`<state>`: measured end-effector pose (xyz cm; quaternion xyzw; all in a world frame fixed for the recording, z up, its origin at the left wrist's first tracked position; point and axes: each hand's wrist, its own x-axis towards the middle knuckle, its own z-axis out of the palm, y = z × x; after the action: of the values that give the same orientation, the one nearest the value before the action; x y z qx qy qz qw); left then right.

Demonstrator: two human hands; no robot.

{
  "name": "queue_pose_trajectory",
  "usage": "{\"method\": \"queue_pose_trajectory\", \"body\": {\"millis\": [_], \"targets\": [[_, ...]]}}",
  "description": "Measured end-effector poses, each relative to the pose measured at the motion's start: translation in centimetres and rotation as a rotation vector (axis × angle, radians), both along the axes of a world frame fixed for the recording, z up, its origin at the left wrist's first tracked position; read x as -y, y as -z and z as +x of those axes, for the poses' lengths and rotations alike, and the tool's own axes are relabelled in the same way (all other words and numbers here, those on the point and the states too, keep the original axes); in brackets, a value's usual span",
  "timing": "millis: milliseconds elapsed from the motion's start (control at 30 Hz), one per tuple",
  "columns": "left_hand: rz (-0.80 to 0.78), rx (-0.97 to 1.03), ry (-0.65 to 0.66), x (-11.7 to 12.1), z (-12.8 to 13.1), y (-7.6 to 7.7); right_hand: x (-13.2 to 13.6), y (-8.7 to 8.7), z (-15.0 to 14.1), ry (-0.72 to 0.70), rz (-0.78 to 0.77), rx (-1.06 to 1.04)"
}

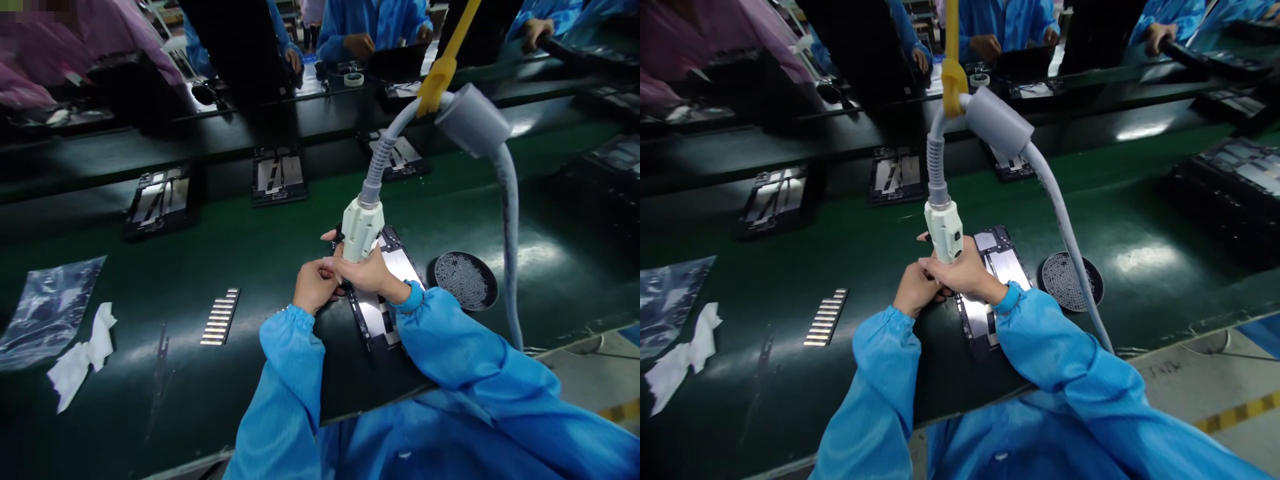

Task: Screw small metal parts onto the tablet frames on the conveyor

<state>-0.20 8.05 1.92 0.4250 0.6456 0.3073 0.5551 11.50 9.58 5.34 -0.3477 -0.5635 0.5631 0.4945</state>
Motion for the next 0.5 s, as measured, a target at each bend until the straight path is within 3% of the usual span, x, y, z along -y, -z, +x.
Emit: {"method": "queue_pose_trajectory", "body": {"millis": [300,400,500], "targets": [[0.023,0.008,0.026,-0.3,0.0,0.5,0.1,0.2,-0.1,-0.002,0.038,0.117],[0.209,-0.073,0.021,1.3,-1.3,-1.4,0.5,0.3,0.1,-0.025,0.088,0.181],[0.553,-0.341,-0.173,6.1,-3.8,-4.9,0.8,0.4,0.3,-0.068,0.151,0.202]]}}
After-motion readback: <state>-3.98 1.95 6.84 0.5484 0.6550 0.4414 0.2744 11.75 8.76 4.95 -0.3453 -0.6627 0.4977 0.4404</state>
